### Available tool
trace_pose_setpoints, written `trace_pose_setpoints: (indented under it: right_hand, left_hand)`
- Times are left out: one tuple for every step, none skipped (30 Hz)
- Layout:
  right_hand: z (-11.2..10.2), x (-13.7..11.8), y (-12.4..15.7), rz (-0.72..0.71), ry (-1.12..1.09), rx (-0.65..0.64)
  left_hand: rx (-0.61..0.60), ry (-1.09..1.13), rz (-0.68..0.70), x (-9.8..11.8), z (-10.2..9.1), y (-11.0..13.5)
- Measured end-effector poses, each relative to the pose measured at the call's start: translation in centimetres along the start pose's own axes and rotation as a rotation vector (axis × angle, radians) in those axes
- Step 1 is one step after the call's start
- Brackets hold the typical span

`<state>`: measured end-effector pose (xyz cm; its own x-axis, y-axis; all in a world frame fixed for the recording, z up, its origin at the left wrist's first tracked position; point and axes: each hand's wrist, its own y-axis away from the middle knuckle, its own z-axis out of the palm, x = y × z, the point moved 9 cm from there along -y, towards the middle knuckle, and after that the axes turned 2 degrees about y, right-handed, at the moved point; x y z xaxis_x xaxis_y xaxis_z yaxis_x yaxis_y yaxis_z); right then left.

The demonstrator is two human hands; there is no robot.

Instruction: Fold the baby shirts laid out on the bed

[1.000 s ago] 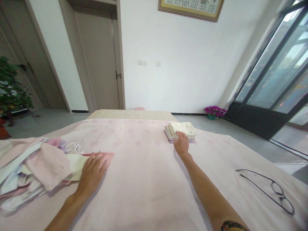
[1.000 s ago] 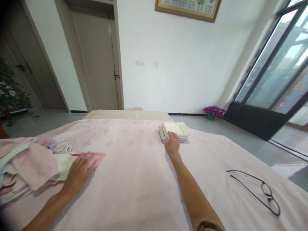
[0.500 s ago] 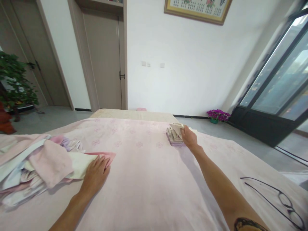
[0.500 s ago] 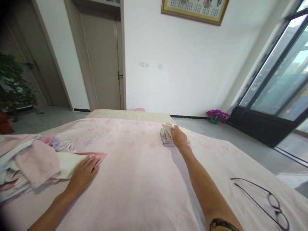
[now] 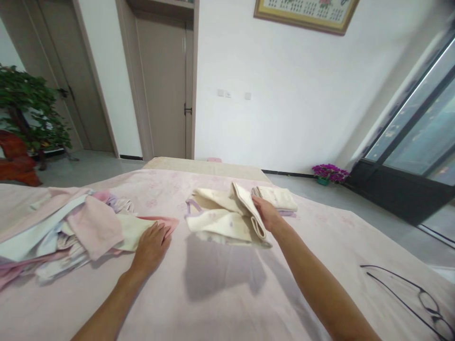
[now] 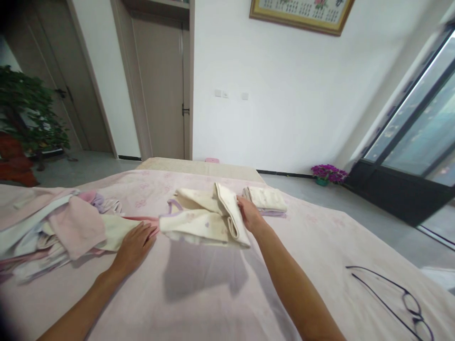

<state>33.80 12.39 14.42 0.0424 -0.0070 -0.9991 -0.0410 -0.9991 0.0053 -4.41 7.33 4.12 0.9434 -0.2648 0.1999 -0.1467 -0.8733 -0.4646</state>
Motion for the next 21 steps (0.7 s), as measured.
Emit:
trace_pose_setpoints:
  right_hand:
    - [-0.5,1.7,0.1,0.07,0.043,0.053]
    - [-0.8,3.0,0.3,0.109,0.106,0.082]
    - [-0.8,3.8,0.6,0.12,0.193,0.085]
    - [-0.3,4.3,1.1,0.095,0.303,0.052]
    - [0.6,4.4,1.7,0.046,0.436,-0.004]
    - [1.8,4.4,2.5,-0.013,0.583,-0.062]
    - [3.2,4.4,3.5,-0.077,0.739,-0.115]
    - [4.7,4.4,4.7,-0.143,0.886,-0.153]
    - [6.1,4.5,5.8,-0.197,1.013,-0.184]
    - [7.5,4.8,6.8,-0.248,1.124,-0.221]
    - [8.7,5.1,7.5,-0.293,1.218,-0.248]
    - [9.5,5.5,8.0,-0.328,1.296,-0.259]
    - [9.9,5.8,8.0,-0.352,1.353,-0.259]
    - [9.8,6.0,7.7,-0.362,1.387,-0.246]
    - [9.2,6.2,7.1,-0.355,1.394,-0.224]
    - [8.0,6.3,6.2,-0.326,1.379,-0.199]
    - [6.3,6.2,5.1,-0.287,1.34,-0.168]
    - [4.1,6.2,3.9,-0.212,1.289,-0.117]
    - [1.6,6.0,2.9,-0.135,1.243,-0.053]
    - [-1.2,5.5,2.1,-0.074,1.22,0.065]
    - [-3.8,4.7,1.7,-0.045,1.221,0.194]
  left_hand:
    - [0.001,0.001,-0.004,0.0,-0.1,0.0]
    - [-0.002,0.001,-0.005,0.0,-0.1,0.0]
    - [-0.006,0.0,-0.005,-0.1,0.0,0.0]
    - [-0.011,0.0,-0.003,-0.1,0.1,-0.1]
    - [-0.015,0.002,-0.001,-0.1,0.1,-0.1]
    - [-0.017,0.004,0.0,-0.2,0.2,-0.1]
    - [-0.018,0.006,0.0,-0.3,0.3,-0.1]
    - [-0.017,0.008,-0.004,-0.4,0.4,-0.1]
    - [-0.018,0.008,-0.008,-0.5,0.5,-0.1]
    - [-0.02,0.008,-0.009,-0.6,0.5,-0.1]
    - [-0.023,0.006,-0.01,-0.7,0.6,-0.1]
    - [-0.026,0.003,-0.009,-0.7,0.6,0.0]
    - [-0.027,-0.001,-0.006,-0.7,0.6,0.0]
    - [-0.026,-0.004,-0.002,-0.6,0.6,0.0]
    - [-0.025,-0.007,0.002,-0.6,0.5,0.0]
    - [-0.022,-0.009,0.006,-0.6,0.5,0.0]
    - [-0.018,-0.01,0.008,-0.6,0.4,0.0]
    - [-0.015,-0.011,0.011,-0.6,0.4,0.0]
    - [-0.01,-0.01,0.013,-0.6,0.4,0.0]
    - [-0.006,-0.008,0.013,-0.6,0.4,0.0]
    - [-0.002,-0.007,0.013,-0.6,0.4,-0.1]
